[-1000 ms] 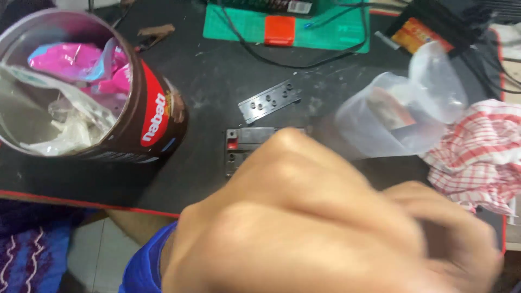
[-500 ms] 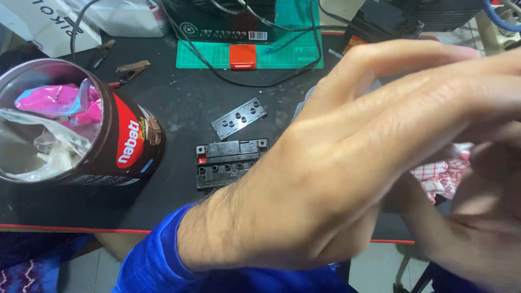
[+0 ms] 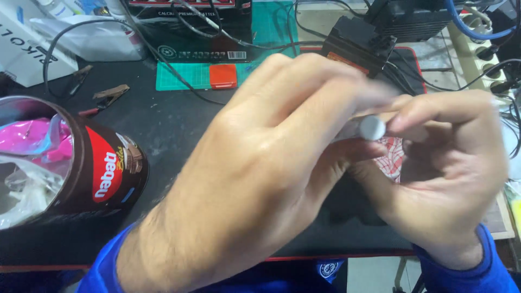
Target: Filling the individual cells of a small lead-acid battery with liquid using a plastic syringe.
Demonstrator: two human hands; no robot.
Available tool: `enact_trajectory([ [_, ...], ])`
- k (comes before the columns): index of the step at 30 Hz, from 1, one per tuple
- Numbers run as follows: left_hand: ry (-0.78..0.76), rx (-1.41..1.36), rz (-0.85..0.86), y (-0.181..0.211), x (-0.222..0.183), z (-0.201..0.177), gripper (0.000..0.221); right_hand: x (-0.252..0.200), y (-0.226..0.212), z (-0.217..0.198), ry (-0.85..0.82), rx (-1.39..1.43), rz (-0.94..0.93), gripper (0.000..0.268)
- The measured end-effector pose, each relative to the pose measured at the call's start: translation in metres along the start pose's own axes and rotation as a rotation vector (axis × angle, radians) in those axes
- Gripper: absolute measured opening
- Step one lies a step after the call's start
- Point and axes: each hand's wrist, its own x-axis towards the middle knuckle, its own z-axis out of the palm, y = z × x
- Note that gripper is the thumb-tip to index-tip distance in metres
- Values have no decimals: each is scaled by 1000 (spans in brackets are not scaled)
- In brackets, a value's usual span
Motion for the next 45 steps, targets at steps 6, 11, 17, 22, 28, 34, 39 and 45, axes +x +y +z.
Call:
enact_trajectory([
  [6,22,143,-21,-15,-2,4,17,17,4,8,-115,-77,44,44],
  [11,-27,327,-11,-31,-6,12,13,27,8,12,-188,-199,-36,40],
  [17,-40,502,30,-40,-6,18,20,31,16,16,-202,-246,-102,27],
  [22,-6,518,49,-41,-6,26,20,31,17,15,-217,-400,-80,16],
  [28,-13,641,65,-40,-11,33,17,35,20,16,-252,-400,-194,18],
  [34,22,629,47,-41,-12,39,23,38,18,17,-298,-366,-155,19],
  [39,50,590,30,-40,-14,40,20,39,15,19,-334,-337,-142,12],
  [45,105,542,17,-39,-15,44,30,32,15,19,-307,-409,-182,23],
])
